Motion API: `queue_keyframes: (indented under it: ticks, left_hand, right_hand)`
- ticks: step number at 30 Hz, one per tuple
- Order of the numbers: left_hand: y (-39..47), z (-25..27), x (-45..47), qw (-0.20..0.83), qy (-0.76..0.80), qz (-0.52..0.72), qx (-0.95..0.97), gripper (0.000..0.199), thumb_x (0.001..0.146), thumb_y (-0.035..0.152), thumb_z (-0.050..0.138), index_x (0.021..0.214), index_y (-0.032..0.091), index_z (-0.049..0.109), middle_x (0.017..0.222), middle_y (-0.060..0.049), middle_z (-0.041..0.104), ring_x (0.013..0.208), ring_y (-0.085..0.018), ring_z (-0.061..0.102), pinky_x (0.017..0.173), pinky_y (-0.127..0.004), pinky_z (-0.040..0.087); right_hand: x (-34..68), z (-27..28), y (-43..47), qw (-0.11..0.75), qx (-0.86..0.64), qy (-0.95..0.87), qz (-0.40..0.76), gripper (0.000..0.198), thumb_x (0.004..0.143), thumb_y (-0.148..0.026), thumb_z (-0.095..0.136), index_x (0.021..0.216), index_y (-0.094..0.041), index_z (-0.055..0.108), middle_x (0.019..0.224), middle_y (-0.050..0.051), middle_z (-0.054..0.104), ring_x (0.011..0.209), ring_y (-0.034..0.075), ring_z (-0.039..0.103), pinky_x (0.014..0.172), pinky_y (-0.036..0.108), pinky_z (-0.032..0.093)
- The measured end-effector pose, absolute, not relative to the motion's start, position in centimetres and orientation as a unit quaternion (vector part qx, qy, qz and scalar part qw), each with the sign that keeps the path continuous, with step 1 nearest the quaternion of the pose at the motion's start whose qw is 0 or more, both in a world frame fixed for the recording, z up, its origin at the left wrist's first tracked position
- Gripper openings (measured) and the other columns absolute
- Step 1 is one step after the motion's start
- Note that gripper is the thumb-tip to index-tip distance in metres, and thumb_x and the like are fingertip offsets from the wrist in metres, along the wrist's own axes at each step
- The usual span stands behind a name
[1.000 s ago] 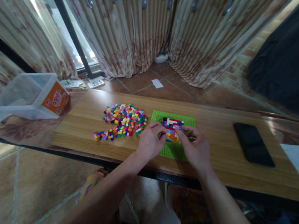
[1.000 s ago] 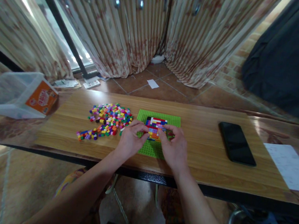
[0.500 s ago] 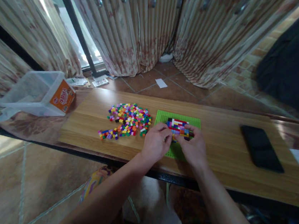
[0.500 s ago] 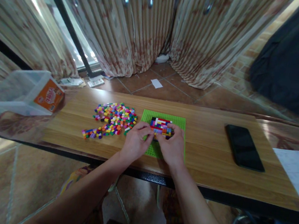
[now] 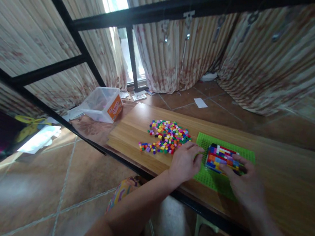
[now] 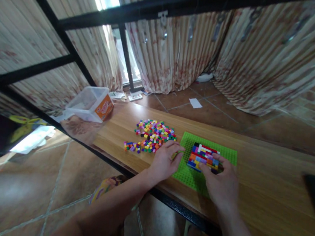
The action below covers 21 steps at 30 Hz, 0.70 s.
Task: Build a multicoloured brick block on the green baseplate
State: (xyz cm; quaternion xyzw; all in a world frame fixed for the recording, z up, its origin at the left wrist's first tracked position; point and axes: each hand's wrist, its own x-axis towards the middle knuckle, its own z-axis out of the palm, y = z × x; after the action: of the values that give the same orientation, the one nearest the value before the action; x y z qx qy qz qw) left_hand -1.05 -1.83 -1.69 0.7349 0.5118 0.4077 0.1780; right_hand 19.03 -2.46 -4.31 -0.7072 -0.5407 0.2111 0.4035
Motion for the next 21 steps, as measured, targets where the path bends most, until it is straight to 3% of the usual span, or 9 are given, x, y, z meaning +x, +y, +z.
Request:
queue_keyframes:
  ticks: [4,8,21]
  left_hand:
    - [0.7,-0.3,-6.6,0.135,0.652,0.356,0.656,0.028,0.084,0.004,0.052,0.095,0.018,0.074,0.102,-0.008,0.07,0.094,-0.019,0.066,0.09,-0.032,0.054]
    - [1.9,0.6,-11.9,0.115,0.744,0.242,0.612,0.029,0.082,0.006,0.055,0.09,0.022,0.078,0.101,-0.007,0.071,0.094,-0.02,0.066,0.089,-0.031,0.053]
    - [1.8,0.1,-13.1,0.109,0.726,0.151,0.662,0.029,0.08,0.011,0.062,0.1,0.026,0.078,0.112,-0.005,0.07,0.107,-0.022,0.064,0.095,-0.031,0.051]
  right_hand:
    - [19.3,-3.6,-2.4,0.372,-0.723,-0.532,0.237,0.063,0.064,-0.064,0.071,0.111,-0.022,0.07,0.109,0.014,0.068,0.094,0.036,0.064,0.084,0.054,0.048]
    - [19.4,-2.4,-2.4,0.335,-0.74,-0.522,0.26,0.066,0.063,-0.064,0.07,0.113,-0.022,0.07,0.11,0.014,0.069,0.097,0.037,0.065,0.086,0.052,0.048]
    - [19.7,-2.1,-2.4,0.332,-0.736,-0.531,0.257,0.069,0.06,-0.067,0.071,0.112,-0.022,0.072,0.106,0.014,0.071,0.092,0.037,0.066,0.081,0.052,0.05]
